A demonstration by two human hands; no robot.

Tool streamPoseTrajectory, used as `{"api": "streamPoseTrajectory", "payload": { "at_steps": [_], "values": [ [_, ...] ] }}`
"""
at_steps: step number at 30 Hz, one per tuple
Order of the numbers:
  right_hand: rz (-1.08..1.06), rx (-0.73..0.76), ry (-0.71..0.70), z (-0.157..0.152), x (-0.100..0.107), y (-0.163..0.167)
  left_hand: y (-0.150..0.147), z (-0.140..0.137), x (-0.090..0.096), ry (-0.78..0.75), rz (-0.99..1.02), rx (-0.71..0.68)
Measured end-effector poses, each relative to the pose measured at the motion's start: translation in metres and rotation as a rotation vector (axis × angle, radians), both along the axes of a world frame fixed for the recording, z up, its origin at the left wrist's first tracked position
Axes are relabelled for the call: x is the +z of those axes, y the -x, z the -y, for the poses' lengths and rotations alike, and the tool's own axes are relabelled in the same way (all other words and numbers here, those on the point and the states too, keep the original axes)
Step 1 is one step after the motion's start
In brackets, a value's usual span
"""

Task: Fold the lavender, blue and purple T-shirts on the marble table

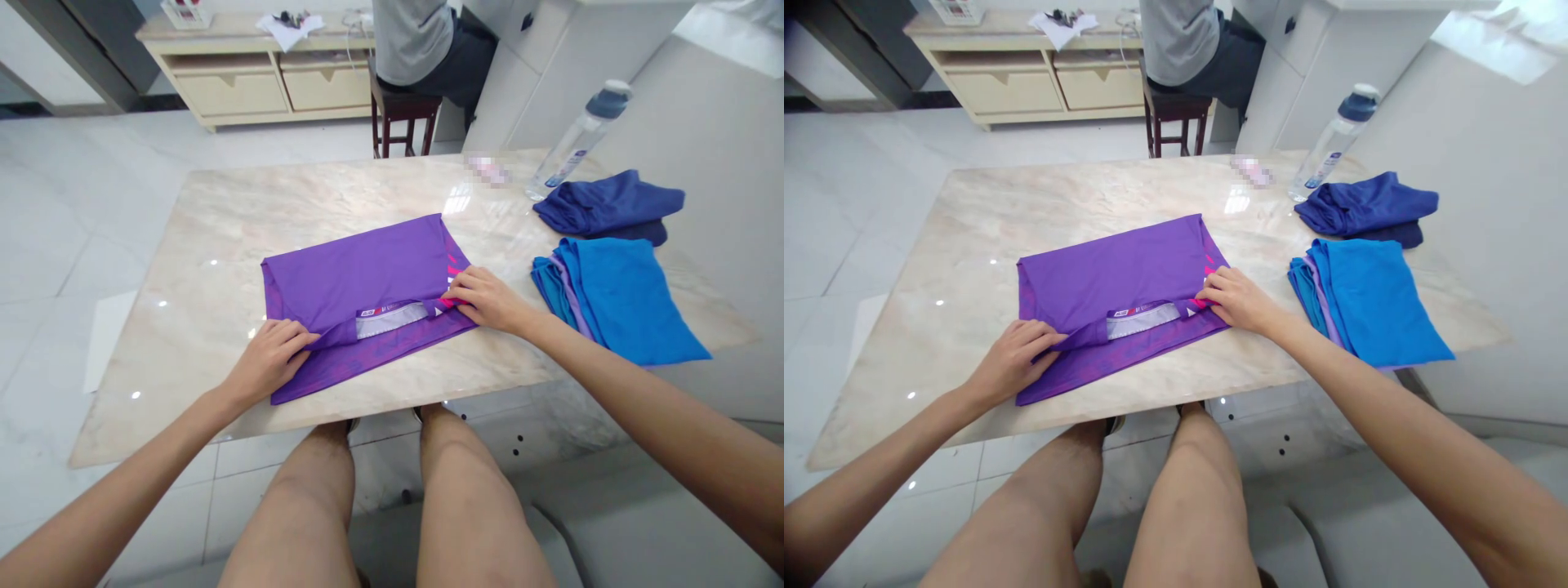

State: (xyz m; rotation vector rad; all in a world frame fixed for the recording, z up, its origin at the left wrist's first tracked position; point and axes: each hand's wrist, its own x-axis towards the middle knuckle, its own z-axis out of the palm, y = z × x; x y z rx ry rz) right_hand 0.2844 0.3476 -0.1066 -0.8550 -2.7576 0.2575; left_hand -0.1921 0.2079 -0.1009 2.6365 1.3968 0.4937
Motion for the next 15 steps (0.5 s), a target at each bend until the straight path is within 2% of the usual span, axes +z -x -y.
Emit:
{"api": "streamPoseTrajectory", "payload": {
  "at_steps": [4, 9, 15],
  "values": [
    [-0.018, -0.01, 0.041, -0.001, -0.001, -0.004, 0.005, 0.004, 0.0, -0.005, 0.011, -0.08],
    [-0.044, -0.036, 0.032, 0.01, -0.007, -0.016, 0.01, 0.013, -0.002, 0.068, 0.013, -0.069],
    [-0.039, -0.088, 0.036, 0.017, -0.007, -0.034, 0.021, 0.025, 0.0, 0.054, 0.0, -0.081]
  ]
}}
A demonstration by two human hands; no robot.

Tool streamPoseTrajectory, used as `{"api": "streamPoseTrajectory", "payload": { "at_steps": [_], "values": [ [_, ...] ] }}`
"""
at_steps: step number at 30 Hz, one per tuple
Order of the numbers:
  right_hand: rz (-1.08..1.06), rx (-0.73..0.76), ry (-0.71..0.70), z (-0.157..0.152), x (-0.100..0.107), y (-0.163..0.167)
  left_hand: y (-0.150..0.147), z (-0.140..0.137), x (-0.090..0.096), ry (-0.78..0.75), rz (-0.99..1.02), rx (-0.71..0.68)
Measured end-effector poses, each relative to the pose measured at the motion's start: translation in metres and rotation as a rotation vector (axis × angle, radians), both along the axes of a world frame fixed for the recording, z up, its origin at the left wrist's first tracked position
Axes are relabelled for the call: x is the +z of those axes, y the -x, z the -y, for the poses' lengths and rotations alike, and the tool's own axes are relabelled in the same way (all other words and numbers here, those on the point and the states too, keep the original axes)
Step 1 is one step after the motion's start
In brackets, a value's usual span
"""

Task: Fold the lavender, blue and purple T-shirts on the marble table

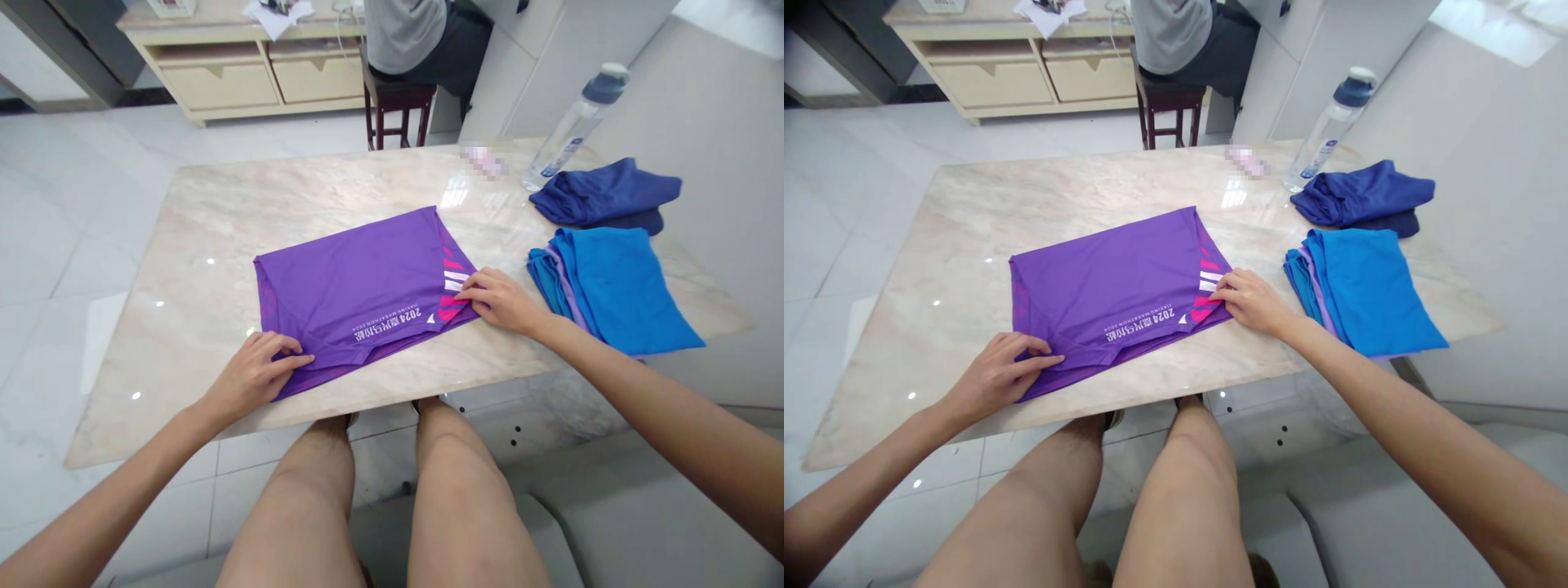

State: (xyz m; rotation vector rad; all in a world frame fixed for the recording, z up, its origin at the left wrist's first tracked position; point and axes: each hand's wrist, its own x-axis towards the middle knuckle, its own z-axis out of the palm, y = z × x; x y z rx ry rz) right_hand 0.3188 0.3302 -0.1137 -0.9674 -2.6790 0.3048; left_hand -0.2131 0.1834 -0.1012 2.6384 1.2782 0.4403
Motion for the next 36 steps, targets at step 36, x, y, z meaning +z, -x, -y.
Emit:
{"api": "streamPoseTrajectory", "payload": {
  "at_steps": [36],
  "values": [
    [-0.268, -0.432, 0.209, 0.178, -0.001, 0.035, -0.014, 0.058, 0.044, 0.466, 0.353, 0.657]
  ]
}}
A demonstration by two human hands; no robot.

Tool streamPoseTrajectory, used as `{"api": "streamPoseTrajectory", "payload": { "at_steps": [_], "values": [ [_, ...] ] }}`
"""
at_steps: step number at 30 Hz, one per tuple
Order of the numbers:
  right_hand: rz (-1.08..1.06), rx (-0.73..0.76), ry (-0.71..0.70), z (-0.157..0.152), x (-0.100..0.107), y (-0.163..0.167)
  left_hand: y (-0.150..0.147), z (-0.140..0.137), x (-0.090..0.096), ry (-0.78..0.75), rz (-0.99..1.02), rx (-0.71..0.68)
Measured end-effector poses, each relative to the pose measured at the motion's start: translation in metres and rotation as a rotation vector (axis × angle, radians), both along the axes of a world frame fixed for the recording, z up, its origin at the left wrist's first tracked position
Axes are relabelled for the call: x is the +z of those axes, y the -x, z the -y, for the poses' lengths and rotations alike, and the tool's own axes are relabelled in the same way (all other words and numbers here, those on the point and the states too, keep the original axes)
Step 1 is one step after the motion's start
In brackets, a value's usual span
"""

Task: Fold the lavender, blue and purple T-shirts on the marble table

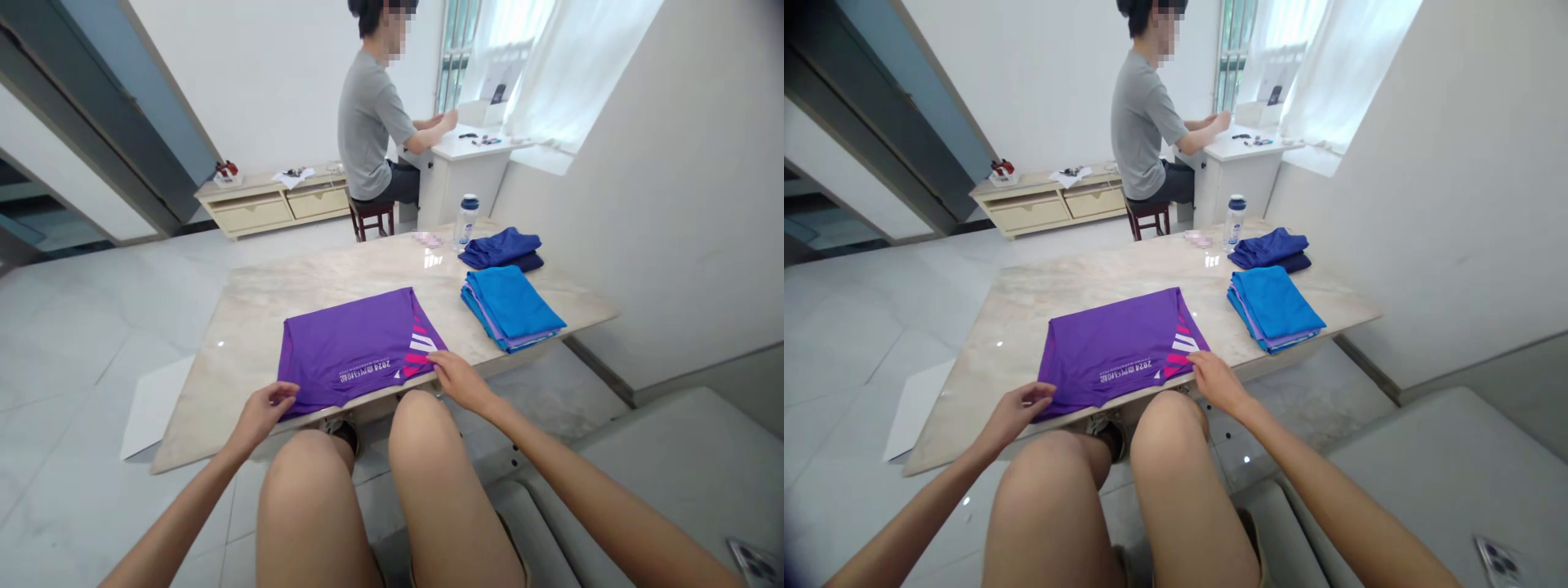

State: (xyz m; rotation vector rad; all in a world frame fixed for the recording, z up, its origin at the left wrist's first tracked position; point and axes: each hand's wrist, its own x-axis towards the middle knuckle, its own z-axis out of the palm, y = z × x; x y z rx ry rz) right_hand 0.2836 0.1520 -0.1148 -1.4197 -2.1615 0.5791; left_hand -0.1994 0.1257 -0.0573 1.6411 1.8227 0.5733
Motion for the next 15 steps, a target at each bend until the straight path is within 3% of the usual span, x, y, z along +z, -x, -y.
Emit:
{"api": "streamPoseTrajectory", "payload": {
  "at_steps": [3, 6, 9, 11, 15],
  "values": [
    [-0.131, -0.155, 0.213, -0.043, 0.043, -0.006, -0.039, -0.027, 0.042, -0.057, 0.046, -0.092],
    [-0.083, -0.202, 0.496, -0.104, 0.101, 0.001, -0.107, -0.055, 0.085, -0.122, 0.021, -0.223],
    [0.065, -0.303, 0.425, -0.145, 0.139, 0.018, -0.173, -0.069, 0.105, -0.167, -0.161, -0.283],
    [0.104, -0.388, 0.356, -0.152, 0.14, 0.027, -0.201, -0.072, 0.104, -0.13, -0.302, -0.291],
    [0.181, -0.46, 0.418, -0.139, 0.105, 0.023, -0.215, -0.077, 0.092, -0.003, -0.443, -0.281]
  ]
}}
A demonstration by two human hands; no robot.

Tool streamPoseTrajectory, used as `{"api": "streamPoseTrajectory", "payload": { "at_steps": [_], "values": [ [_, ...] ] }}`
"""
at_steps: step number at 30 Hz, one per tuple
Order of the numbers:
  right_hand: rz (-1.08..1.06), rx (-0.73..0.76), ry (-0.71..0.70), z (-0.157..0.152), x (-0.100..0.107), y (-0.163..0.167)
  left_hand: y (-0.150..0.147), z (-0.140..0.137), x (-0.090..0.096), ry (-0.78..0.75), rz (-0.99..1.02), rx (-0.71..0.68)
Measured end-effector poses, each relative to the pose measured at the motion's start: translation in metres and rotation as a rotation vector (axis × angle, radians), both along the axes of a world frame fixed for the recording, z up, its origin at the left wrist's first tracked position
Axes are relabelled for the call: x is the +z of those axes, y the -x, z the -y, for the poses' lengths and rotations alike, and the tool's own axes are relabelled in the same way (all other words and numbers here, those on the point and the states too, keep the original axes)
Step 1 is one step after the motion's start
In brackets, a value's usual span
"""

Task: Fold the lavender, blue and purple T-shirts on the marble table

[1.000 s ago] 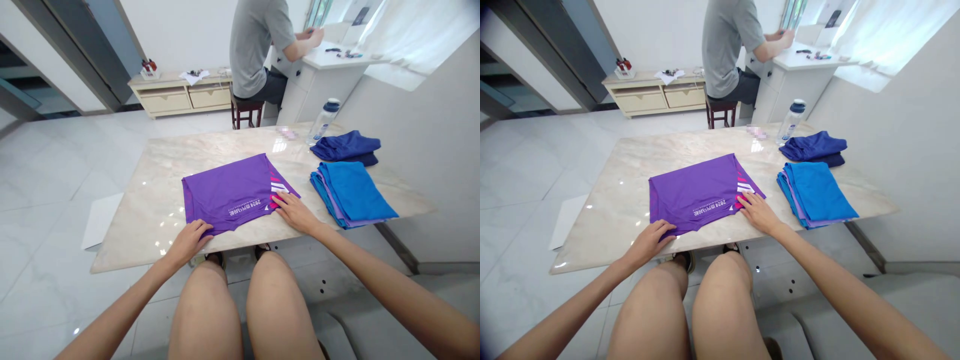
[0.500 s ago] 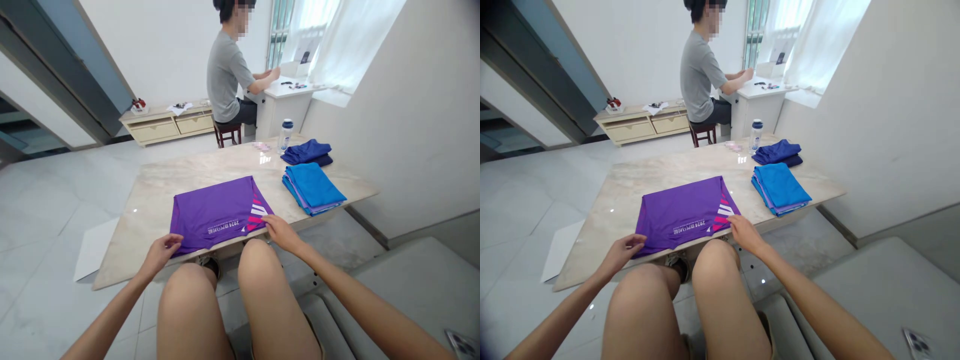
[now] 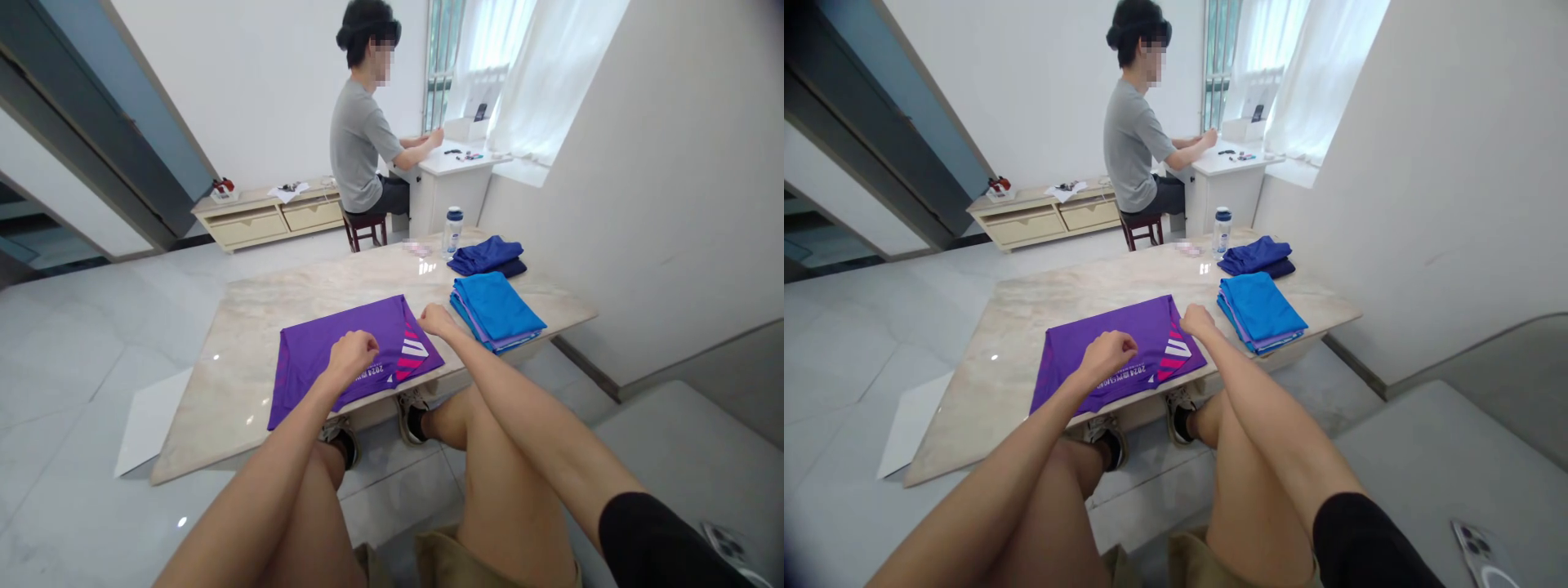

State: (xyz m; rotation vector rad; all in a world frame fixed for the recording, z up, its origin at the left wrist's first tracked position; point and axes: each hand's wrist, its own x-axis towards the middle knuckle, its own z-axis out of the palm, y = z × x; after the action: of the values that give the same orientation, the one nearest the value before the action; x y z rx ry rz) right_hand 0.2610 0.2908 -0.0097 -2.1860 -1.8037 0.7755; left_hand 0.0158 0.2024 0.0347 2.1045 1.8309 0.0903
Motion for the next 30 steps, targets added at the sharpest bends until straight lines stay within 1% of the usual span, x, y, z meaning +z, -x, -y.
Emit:
{"api": "streamPoseTrajectory", "payload": {
  "at_steps": [3, 7, 9, 13, 17, 21, 23, 27, 30],
  "values": [
    [-0.006, -0.014, 0.123, 0.007, -0.026, -0.018, 0.006, -0.013, -0.007, 0.007, 0.019, 0.071],
    [-0.067, -0.042, 0.276, 0.002, -0.048, -0.031, 0.005, -0.032, -0.021, 0.091, 0.064, 0.107],
    [-0.082, -0.06, 0.303, -0.001, -0.056, -0.03, -0.002, -0.039, -0.033, 0.13, 0.088, 0.105],
    [-0.106, -0.097, 0.29, -0.004, -0.067, -0.018, -0.026, -0.044, -0.056, 0.196, 0.119, 0.098],
    [-0.19, -0.109, 0.304, -0.005, -0.069, -0.005, -0.061, -0.038, -0.068, 0.228, 0.104, 0.109],
    [-0.305, -0.122, 0.285, -0.006, -0.066, 0.001, -0.099, -0.028, -0.073, 0.233, 0.126, 0.116],
    [-0.377, -0.125, 0.27, -0.004, -0.063, 0.001, -0.111, -0.027, -0.075, 0.228, 0.172, 0.164],
    [-0.506, -0.148, 0.275, 0.002, -0.057, 0.001, -0.118, -0.035, -0.078, 0.253, 0.242, 0.311],
    [-0.544, -0.198, 0.284, 0.005, -0.055, 0.001, -0.115, -0.041, -0.077, 0.28, 0.281, 0.342]
  ]
}}
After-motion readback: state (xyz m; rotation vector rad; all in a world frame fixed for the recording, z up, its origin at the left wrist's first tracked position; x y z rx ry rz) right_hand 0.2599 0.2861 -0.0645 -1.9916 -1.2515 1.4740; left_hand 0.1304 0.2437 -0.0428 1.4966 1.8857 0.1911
